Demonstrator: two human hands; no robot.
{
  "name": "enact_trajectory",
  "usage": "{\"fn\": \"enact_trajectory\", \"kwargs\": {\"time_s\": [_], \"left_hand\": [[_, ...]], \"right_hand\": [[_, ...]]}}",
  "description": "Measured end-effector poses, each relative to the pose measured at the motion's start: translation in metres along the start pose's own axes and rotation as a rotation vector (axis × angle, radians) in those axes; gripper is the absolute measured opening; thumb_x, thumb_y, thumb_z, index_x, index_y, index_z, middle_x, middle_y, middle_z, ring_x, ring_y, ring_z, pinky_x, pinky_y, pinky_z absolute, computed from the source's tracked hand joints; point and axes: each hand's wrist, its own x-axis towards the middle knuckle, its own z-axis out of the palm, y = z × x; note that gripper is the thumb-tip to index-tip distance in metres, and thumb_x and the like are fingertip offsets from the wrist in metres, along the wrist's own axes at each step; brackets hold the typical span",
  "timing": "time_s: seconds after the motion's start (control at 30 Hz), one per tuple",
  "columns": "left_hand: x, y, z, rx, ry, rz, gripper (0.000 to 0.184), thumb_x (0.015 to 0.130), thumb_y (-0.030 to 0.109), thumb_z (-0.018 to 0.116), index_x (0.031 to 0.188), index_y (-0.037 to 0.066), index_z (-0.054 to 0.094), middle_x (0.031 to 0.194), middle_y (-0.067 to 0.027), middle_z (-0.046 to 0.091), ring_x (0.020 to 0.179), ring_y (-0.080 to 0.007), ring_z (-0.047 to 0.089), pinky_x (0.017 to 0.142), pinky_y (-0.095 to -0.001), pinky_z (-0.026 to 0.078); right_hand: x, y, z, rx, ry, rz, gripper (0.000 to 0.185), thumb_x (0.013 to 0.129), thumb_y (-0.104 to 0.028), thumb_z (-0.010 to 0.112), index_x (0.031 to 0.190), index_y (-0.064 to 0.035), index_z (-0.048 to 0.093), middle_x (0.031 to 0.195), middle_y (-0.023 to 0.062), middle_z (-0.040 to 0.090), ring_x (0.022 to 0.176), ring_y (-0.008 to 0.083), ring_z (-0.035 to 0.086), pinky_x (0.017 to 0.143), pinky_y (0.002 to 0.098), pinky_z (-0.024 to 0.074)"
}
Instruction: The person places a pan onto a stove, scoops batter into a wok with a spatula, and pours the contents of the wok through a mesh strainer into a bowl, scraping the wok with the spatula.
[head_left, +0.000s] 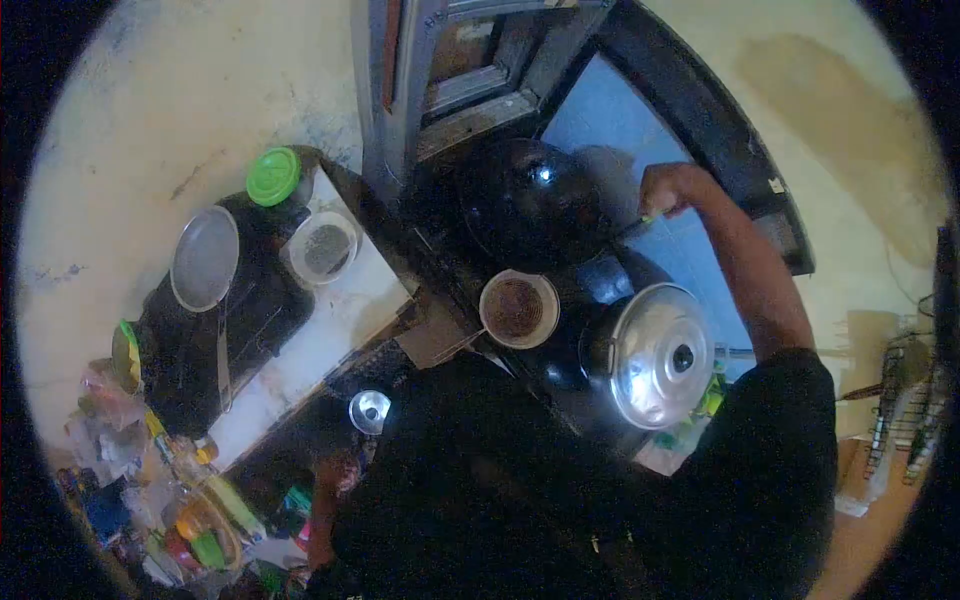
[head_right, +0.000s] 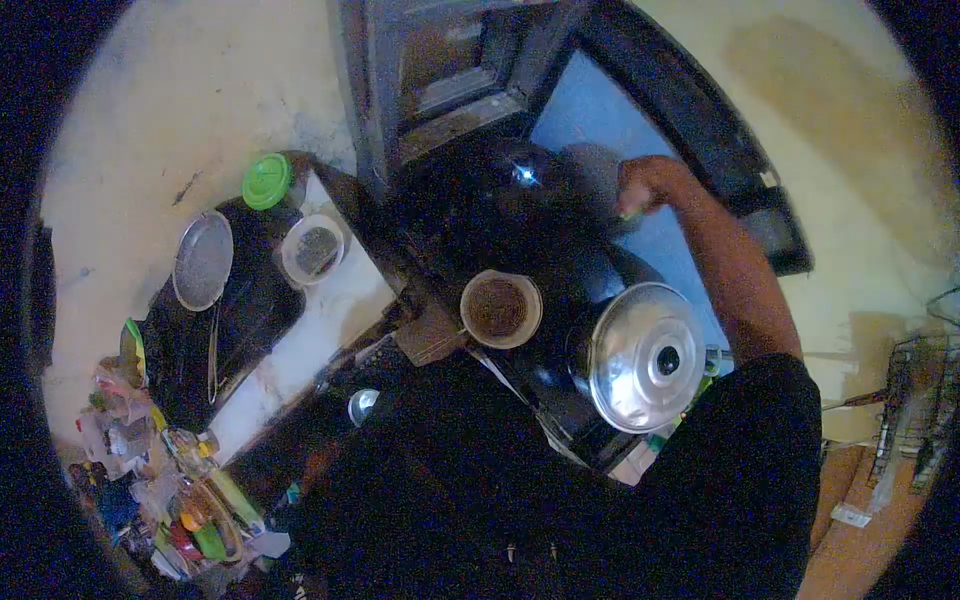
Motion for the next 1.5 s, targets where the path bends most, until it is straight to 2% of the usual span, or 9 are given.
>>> {"fn": "enact_trajectory", "kwargs": {"time_s": [0.13, 0.3, 0.4, 0.53, 0.7, 1.13, 1.3, 1.4, 1.5], "left_hand": [[0.003, 0.003, 0.006, -0.274, -0.091, -0.062, 0.046, 0.087, 0.031, 0.052, 0.13, 0.017, 0.044, 0.116, -0.0048, 0.044, 0.096, -0.0268, 0.048, 0.079, -0.0453, 0.039], [-0.006, 0.008, 0.023, -0.579, -0.52, -0.242, 0.056, 0.087, 0.033, 0.049, 0.14, 0.02, 0.037, 0.144, -0.0077, 0.037, 0.121, -0.0318, 0.046, 0.099, -0.0496, 0.038], [-0.011, 0.007, -0.001, -0.256, -0.127, -0.048, 0.054, 0.086, 0.035, 0.05, 0.137, 0.019, 0.039, 0.138, -0.0082, 0.04, 0.116, -0.0316, 0.047, 0.095, -0.0487, 0.039], [-0.016, 0.0, -0.017, 0.337, 0.296, 0.105, 0.053, 0.085, 0.037, 0.051, 0.134, 0.018, 0.042, 0.132, -0.0089, 0.043, 0.11, -0.0314, 0.049, 0.09, -0.0474, 0.04], [-0.02, -0.012, -0.001, 0.66, 0.549, 0.14, 0.051, 0.084, 0.04, 0.052, 0.129, 0.016, 0.045, 0.123, -0.0098, 0.048, 0.102, -0.0311, 0.051, 0.084, -0.0458, 0.042], [-0.04, -0.011, 0.026, 1.018, 0.733, 0.152, 0.051, 0.081, 0.048, 0.056, 0.117, 0.013, 0.054, 0.101, -0.012, 0.059, 0.081, -0.0303, 0.058, 0.068, -0.0417, 0.048], [-0.042, 0.0, 0.049, 1.521, 0.68, 0.291, 0.052, 0.079, 0.051, 0.057, 0.113, 0.011, 0.058, 0.093, -0.0128, 0.063, 0.073, -0.03, 0.06, 0.062, -0.0401, 0.05], [-0.043, 0.006, 0.073, 1.928, 0.599, 0.57, 0.053, 0.078, 0.052, 0.058, 0.11, 0.01, 0.06, 0.088, -0.0133, 0.066, 0.068, -0.0299, 0.062, 0.058, -0.0391, 0.051], [-0.028, 0.031, 0.055, 1.705, 0.613, 0.307, 0.048, 0.082, 0.05, 0.057, 0.106, 0.009, 0.061, 0.083, -0.0118, 0.066, 0.065, -0.0265, 0.061, 0.056, -0.0373, 0.05]], "right_hand": [[0.021, -0.033, 0.03, -0.059, -0.043, 0.018, 0.024, 0.075, -0.027, 0.062, 0.075, -0.0029, 0.065, 0.062, 0.0088, 0.061, 0.047, 0.0194, 0.057, 0.045, 0.0339, 0.0484], [0.046, -0.013, 0.038, -0.176, 0.096, -0.382, 0.027, 0.078, -0.029, 0.057, 0.07, -0.0038, 0.063, 0.054, 0.0095, 0.057, 0.042, 0.0212, 0.054, 0.043, 0.0347, 0.0465], [0.045, 0.005, 0.023, -0.217, -0.001, -0.095, 0.021, 0.076, -0.026, 0.058, 0.077, -0.0059, 0.065, 0.059, 0.0082, 0.058, 0.047, 0.0188, 0.056, 0.042, 0.0341, 0.0458], [0.054, 0.031, 0.029, -0.142, -0.007, -0.003, 0.026, 0.076, -0.026, 0.059, 0.093, -0.0101, 0.069, 0.063, 0.0068, 0.059, 0.05, 0.0179, 0.056, 0.045, 0.0339, 0.0475], [0.113, 0.061, 0.097, 0.214, -0.007, -0.05, 0.029, 0.08, -0.029, 0.061, 0.105, -0.0157, 0.069, 0.071, 0.0058, 0.062, 0.053, 0.0156, 0.055, 0.046, 0.0314, 0.0484], [0.144, 0.027, 0.142, 0.712, 0.156, -0.17, 0.027, 0.084, -0.02, 0.062, 0.11, -0.0123, 0.064, 0.077, 0.0026, 0.06, 0.059, 0.0102, 0.054, 0.048, 0.0251, 0.0447], [0.142, 0.045, 0.14, 0.899, 0.204, -0.333, 0.029, 0.085, -0.006, 0.058, 0.113, -0.0072, 0.063, 0.086, 0.0043, 0.062, 0.073, 0.011, 0.057, 0.06, 0.0253, 0.0482], [0.095, 0.039, 0.114, 0.82, 0.238, -0.282, 0.029, 0.085, -0.007, 0.059, 0.114, -0.0078, 0.063, 0.089, 0.0041, 0.064, 0.075, 0.0116, 0.057, 0.063, 0.026, 0.0486], [0.036, 0.039, 0.1, 0.669, 0.321, -0.299, 0.027, 0.085, -0.007, 0.06, 0.111, -0.0093, 0.065, 0.087, 0.0037, 0.064, 0.074, 0.011, 0.057, 0.064, 0.0261, 0.0486]]}}
